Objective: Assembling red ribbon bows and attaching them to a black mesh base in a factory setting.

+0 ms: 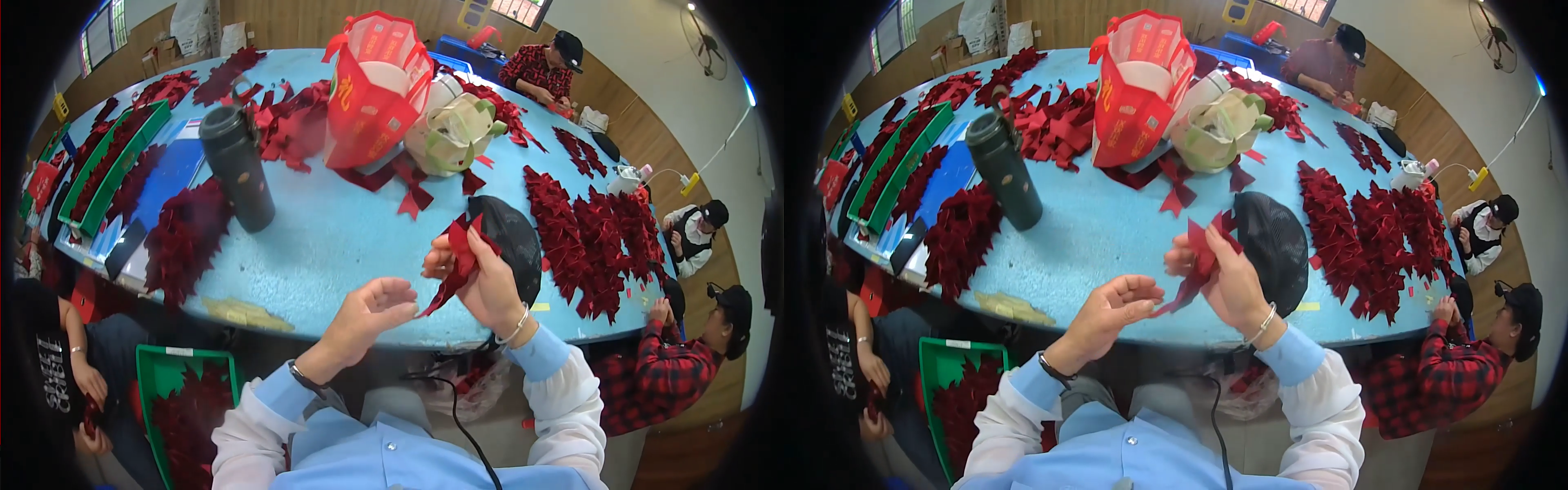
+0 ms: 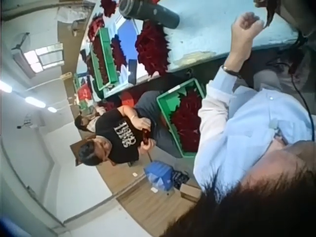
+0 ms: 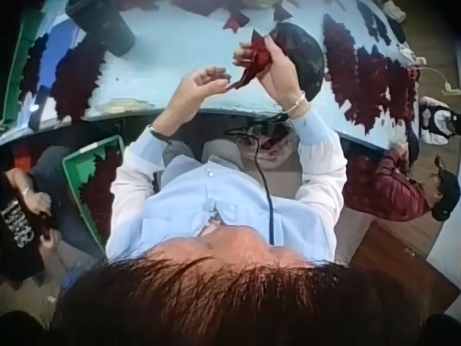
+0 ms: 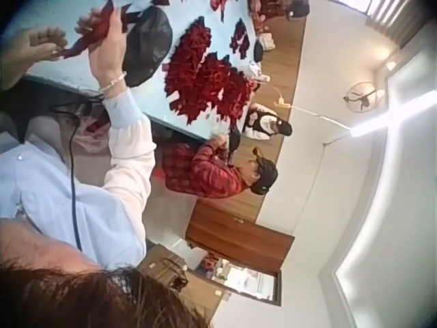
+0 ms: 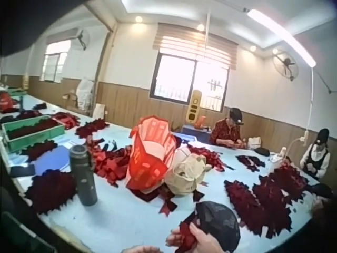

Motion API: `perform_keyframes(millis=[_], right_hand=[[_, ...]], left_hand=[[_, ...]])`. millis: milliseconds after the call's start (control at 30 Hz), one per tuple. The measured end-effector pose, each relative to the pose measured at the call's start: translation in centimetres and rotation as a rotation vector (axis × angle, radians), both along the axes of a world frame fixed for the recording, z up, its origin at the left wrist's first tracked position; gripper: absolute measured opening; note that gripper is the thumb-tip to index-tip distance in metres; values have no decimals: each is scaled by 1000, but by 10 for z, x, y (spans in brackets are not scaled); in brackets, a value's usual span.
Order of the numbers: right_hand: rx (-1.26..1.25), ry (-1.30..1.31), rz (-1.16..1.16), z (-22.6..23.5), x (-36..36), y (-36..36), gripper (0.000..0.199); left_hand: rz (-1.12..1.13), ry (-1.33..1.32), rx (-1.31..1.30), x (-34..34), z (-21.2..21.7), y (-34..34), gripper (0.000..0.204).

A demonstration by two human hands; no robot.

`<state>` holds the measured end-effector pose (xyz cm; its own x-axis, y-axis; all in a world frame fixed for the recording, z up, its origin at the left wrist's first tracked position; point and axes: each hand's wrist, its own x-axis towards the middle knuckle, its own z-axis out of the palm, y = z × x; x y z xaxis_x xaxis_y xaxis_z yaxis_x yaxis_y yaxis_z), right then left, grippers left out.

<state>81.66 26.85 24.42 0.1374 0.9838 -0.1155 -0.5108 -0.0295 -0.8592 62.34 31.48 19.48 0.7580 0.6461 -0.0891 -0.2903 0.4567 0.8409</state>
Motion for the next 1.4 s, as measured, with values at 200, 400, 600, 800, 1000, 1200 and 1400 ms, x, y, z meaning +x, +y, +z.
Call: perform_keyframes(millis=[200,400,600,800,1000,1200,1400], right_hand=[[-145,-138,-48,-39,-63,-79,42],[-122,-420,72,-52,-88,-123,35],[123,-640,257,-46,-64,-103,39],[92,-1357,-396,-23,101,46,26],[-413,-1866,-351,-69,185,195,23],[-649,-1884,-62,-115,241,274,29],[-563,-1986,-57,-98,175,272,32]], left_hand=[[-121,-24,-71,-27,-18,-76,42],[-242,198,50,-47,-29,-110,32],[-97,193,247,-62,-29,-111,19],[-111,253,239,-76,-22,-81,17],[-64,321,80,-88,-24,-35,17],[-90,285,59,-75,-43,32,21],[-65,288,75,-73,-67,46,25]])
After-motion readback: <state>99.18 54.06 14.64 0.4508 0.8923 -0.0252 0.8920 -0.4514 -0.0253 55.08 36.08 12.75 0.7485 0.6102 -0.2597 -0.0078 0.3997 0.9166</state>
